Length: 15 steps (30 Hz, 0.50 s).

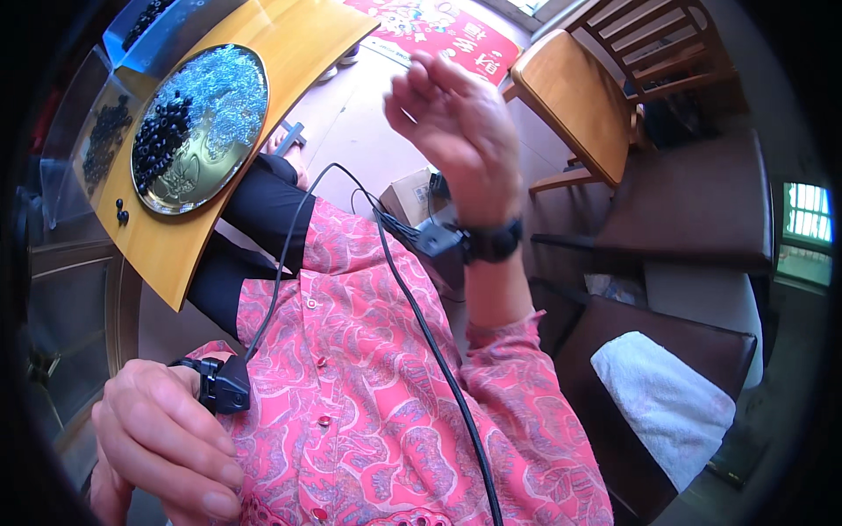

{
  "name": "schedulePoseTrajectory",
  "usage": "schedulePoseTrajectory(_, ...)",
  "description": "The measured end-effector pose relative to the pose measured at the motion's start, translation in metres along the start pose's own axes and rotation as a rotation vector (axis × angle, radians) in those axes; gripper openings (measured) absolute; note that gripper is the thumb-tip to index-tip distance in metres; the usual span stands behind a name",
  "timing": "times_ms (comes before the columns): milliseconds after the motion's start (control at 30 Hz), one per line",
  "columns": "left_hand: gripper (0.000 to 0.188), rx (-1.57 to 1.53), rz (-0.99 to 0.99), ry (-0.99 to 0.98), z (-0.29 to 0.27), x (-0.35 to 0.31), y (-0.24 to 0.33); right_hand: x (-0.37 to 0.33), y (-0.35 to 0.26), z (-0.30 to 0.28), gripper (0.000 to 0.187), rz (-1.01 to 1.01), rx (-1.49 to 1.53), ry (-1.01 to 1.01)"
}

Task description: The recorder is sorting small black plastic components from a circular tray into plastic bins.

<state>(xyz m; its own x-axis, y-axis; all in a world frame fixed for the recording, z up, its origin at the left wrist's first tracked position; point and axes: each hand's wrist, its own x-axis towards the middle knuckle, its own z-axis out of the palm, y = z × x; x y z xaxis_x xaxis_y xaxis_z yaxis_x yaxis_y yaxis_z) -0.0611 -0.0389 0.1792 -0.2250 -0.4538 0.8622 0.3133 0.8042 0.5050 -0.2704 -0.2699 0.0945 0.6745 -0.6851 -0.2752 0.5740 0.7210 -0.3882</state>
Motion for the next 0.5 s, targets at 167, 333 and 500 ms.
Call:
schedulePoseTrajectory(167,0.05,0.292,-0.108,0.166,0.023,0.006,0.019,0.106,0.025,0.063,0.017,0.212,0.276,-0.36)
schedulePoseTrajectory(333,0.045,0.288,-0.364,0.518,0.048,-0.006,0.069,0.144,0.09,0.127,0.018,-0.044,0.22,-0.482)
schedulePoseTrajectory(500,0.04,0.04,-0.528,0.898,0.06,0.021,0.124,0.183,0.064,0.184,0.021,0.089,0.101,-0.553)
